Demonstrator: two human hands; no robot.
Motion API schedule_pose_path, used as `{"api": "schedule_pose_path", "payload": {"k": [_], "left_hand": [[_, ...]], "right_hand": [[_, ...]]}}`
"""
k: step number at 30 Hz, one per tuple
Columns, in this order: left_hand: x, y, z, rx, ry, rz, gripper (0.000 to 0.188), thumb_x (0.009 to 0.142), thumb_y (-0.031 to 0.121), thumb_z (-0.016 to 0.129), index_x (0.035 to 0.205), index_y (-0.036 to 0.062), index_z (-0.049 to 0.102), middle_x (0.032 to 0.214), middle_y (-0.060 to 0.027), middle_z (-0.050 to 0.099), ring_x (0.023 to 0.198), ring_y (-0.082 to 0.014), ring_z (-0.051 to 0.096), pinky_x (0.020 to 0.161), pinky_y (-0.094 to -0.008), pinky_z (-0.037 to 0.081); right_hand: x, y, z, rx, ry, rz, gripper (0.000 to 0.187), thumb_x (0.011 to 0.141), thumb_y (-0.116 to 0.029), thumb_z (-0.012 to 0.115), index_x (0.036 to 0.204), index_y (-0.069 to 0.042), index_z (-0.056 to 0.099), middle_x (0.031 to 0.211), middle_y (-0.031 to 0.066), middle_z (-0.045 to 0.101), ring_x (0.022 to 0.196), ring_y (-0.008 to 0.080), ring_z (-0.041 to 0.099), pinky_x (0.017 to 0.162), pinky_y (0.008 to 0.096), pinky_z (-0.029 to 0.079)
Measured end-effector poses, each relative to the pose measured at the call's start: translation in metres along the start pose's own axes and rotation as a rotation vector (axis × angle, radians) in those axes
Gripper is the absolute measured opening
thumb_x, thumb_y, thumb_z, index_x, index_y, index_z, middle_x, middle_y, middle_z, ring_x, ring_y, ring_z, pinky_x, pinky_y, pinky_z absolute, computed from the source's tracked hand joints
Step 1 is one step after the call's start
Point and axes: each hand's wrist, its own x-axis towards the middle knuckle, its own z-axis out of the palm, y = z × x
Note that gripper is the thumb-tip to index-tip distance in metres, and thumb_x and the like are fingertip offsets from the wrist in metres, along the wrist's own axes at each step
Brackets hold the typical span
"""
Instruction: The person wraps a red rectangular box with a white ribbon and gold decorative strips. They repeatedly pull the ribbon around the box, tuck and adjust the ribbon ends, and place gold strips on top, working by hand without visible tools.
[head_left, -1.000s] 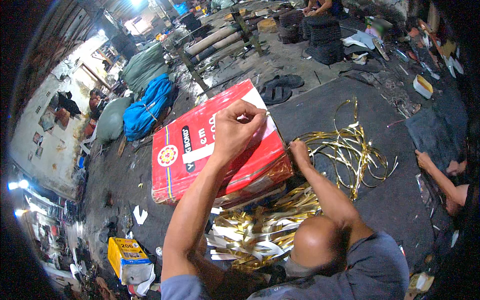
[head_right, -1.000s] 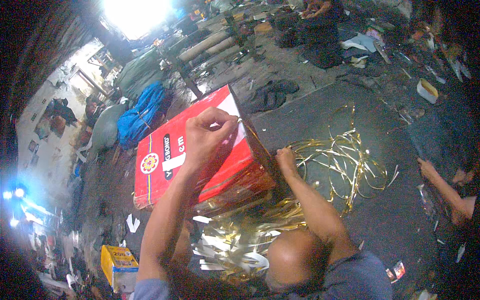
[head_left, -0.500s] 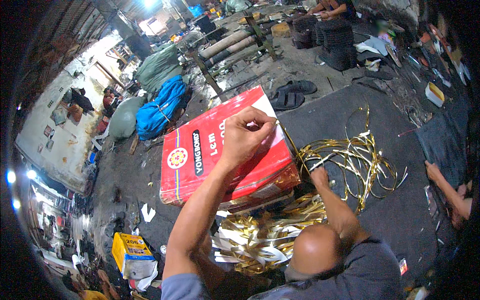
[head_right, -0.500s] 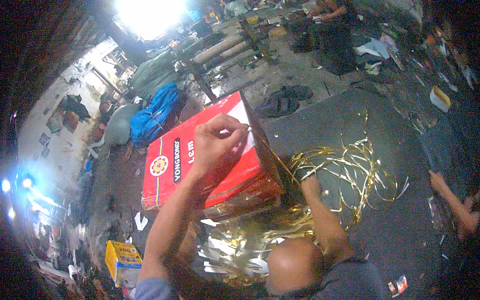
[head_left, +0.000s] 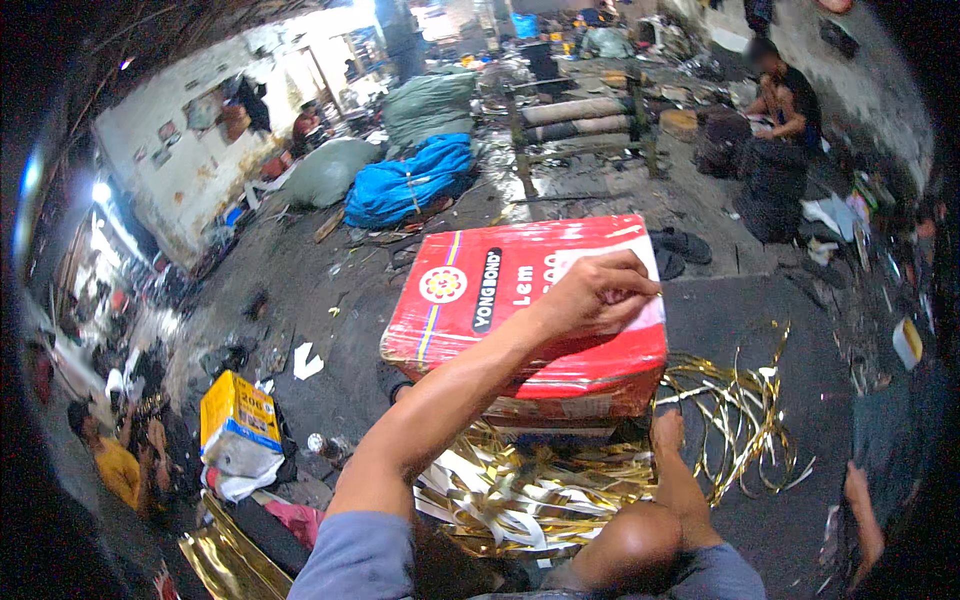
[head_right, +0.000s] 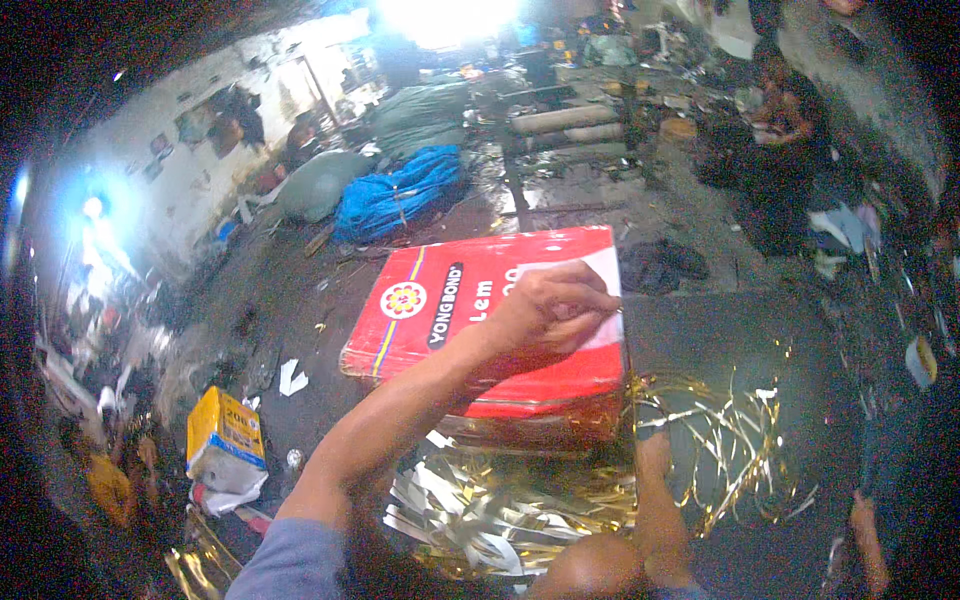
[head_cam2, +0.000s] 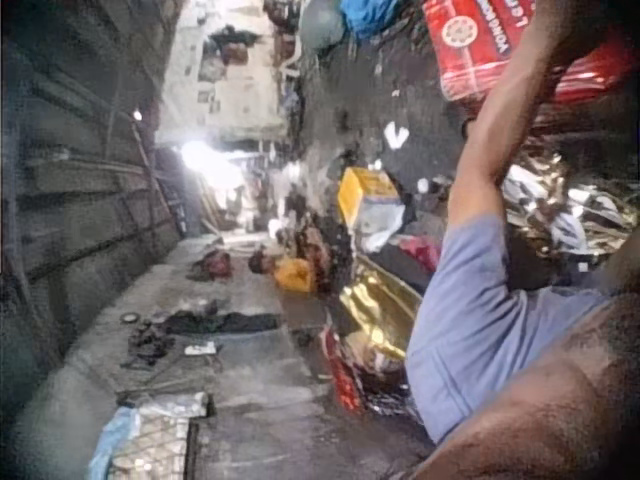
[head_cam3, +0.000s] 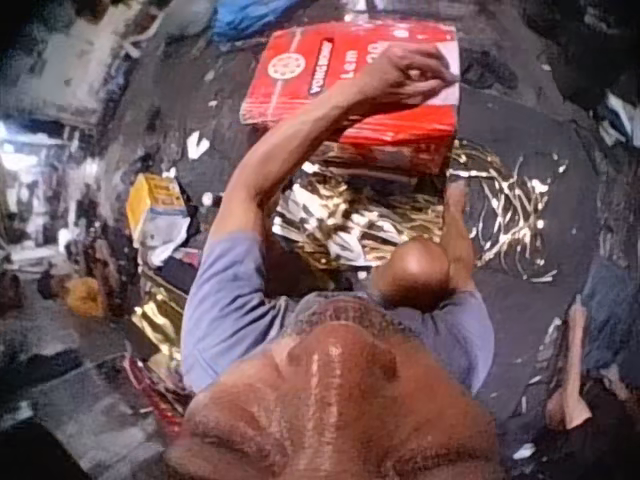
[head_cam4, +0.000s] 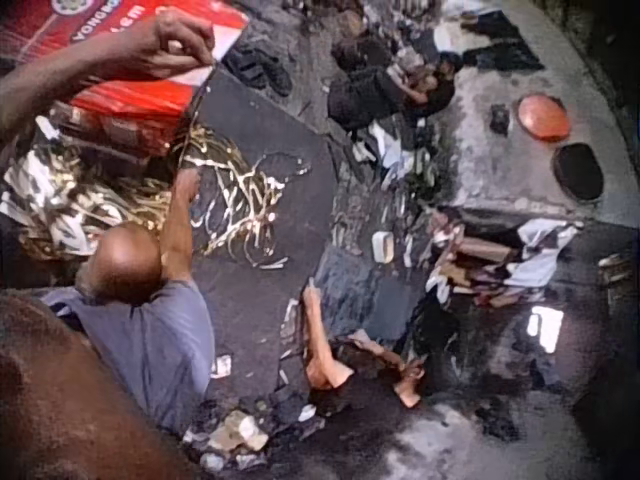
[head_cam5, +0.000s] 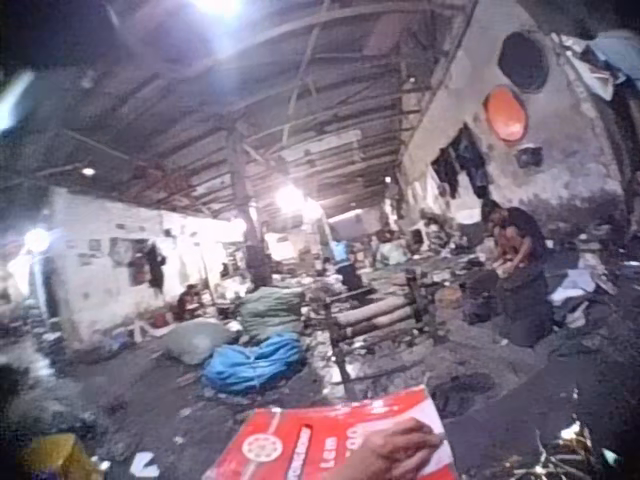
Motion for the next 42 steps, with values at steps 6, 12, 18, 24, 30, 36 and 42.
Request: {"api": "schedule_pose_path", "payload": {"k": [6,12,18,24,30,36,42], "left_hand": [[-0.004,0.003,-0.008,0.081,-0.051,0.116,0.018,0.091,0.003,0.074,0.108,0.0031,0.077,0.095,-0.0118,0.071,0.085,-0.0288,0.07,0.074,-0.0382,0.058],[0.001,-0.002,0.003,0.13,-0.045,0.178,0.016,0.09,0.003,0.07,0.104,-0.0014,0.075,0.093,-0.0127,0.069,0.085,-0.0278,0.069,0.079,-0.0373,0.058],[-0.013,-0.004,0.0,0.084,0.002,0.166,0.022,0.088,0.003,0.067,0.107,-0.0018,0.075,0.096,-0.0178,0.069,0.088,-0.034,0.069,0.078,-0.0427,0.057],[-0.007,0.004,0.006,-0.017,0.037,0.138,0.025,0.085,0.008,0.068,0.106,0.0008,0.078,0.099,-0.0165,0.068,0.094,-0.0346,0.066,0.082,-0.0451,0.055],[-0.006,0.001,0.007,0.158,0.038,0.204,0.035,0.085,0.032,0.075,0.11,0.0077,0.077,0.111,-0.0125,0.067,0.103,-0.0327,0.062,0.087,-0.0454,0.054],[-0.008,0.016,0.013,0.528,0.079,0.358,0.042,0.085,0.037,0.073,0.119,0.0114,0.07,0.123,-0.0115,0.066,0.106,-0.0319,0.063,0.087,-0.0447,0.054],[-0.057,0.142,0.032,0.478,-0.393,0.477,0.02,0.083,0.025,0.066,0.094,0.0082,0.069,0.104,-0.0066,0.062,0.101,-0.0269,0.063,0.082,-0.0423,0.054]], "right_hand": [[0.004,0.02,-0.026,-0.122,0.071,-0.029,0.035,0.09,-0.016,0.066,0.115,0.008,0.066,0.113,0.0316,0.072,0.108,0.0467,0.071,0.093,0.0538,0.059],[0.034,0.05,-0.015,-0.185,0.204,-0.078,0.03,0.09,-0.017,0.065,0.107,0.008,0.066,0.107,0.0305,0.073,0.1,0.0483,0.073,0.089,0.0549,0.059],[0.082,0.109,0.01,-0.373,0.407,-0.248,0.023,0.092,-0.019,0.066,0.098,0.003,0.073,0.094,0.0215,0.075,0.083,0.0365,0.077,0.076,0.0477,0.063],[0.126,0.154,-0.025,-0.519,0.499,-0.395,0.016,0.099,-0.02,0.056,0.093,-0.009,0.066,0.079,0.0137,0.072,0.064,0.0306,0.074,0.053,0.046,0.059],[0.094,0.151,-0.074,-0.104,0.383,0.242,0.045,0.108,-0.031,0.05,0.128,0.008,0.061,0.129,0.0255,0.068,0.115,0.0439,0.068,0.097,0.0556,0.052],[-0.112,0.074,-0.032,-0.007,0.107,-0.753,0.026,0.098,-0.024,0.07,0.107,0.001,0.069,0.096,0.0224,0.07,0.086,0.0421,0.065,0.085,0.0493,0.051],[-0.236,0.004,-0.037,0.014,-1.06,-0.835,0.019,0.093,-0.02,0.075,0.098,-0.002,0.075,0.086,0.0164,0.072,0.082,0.0249,0.067,0.077,0.0423,0.052]]}}
